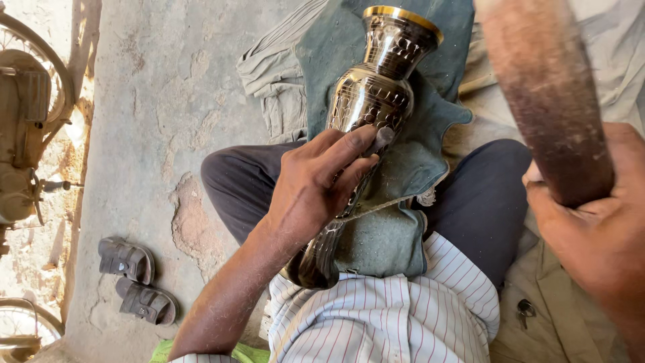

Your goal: The person sits on the floor and uses a chisel and hammer to engrave a pattern into a metal vase. They repeatedly strike the chisel to create a textured design on the vase's surface.

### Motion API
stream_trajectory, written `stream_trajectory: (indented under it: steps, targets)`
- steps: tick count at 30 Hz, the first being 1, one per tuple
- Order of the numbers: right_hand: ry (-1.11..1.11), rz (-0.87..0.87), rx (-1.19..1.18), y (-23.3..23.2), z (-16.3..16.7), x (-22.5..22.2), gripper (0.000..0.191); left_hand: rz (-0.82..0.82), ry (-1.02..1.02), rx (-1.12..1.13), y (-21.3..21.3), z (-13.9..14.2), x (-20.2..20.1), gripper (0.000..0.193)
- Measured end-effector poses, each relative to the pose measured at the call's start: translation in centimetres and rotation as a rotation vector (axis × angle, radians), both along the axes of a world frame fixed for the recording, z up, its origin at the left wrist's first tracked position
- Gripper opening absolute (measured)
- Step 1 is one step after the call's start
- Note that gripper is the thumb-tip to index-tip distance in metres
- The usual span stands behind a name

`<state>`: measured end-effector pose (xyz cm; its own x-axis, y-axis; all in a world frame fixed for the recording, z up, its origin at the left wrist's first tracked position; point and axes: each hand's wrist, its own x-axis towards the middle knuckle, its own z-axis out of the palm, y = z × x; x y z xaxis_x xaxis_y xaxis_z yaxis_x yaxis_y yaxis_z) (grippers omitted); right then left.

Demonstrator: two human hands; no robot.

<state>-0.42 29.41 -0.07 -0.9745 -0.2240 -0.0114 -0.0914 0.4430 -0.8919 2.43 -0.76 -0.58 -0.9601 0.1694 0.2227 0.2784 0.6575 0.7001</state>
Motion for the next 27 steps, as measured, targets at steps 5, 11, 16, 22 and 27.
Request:
stream_trajectory:
  steps: [5, 11, 16, 22, 27]
  targets:
    - [0.273, 0.076, 0.508, 0.2, 1.1, -0.7, 0.046, 0.010, 0.004, -0.004, 0.0, -0.3, -0.1, 0.032]
    - [0.215, 0.026, 0.455, 3.6, -4.0, 0.5, 0.016, -0.031, 0.032, 0.041, -0.1, -0.1, -0.1, 0.031]
    - [0.059, -0.144, 0.338, 4.9, -6.7, 1.2, 0.016, -0.031, -0.034, -0.005, -0.4, 0.2, -0.3, 0.033]
    - [0.187, 0.042, 0.571, 4.0, -3.2, 1.1, 0.022, -0.066, -0.012, 0.009, -0.5, 0.1, -0.3, 0.033]
    - [0.101, 0.035, 0.466, 2.0, -0.2, 0.7, 0.032, -0.088, -0.037, 0.008, -0.7, 0.0, -0.4, 0.033]
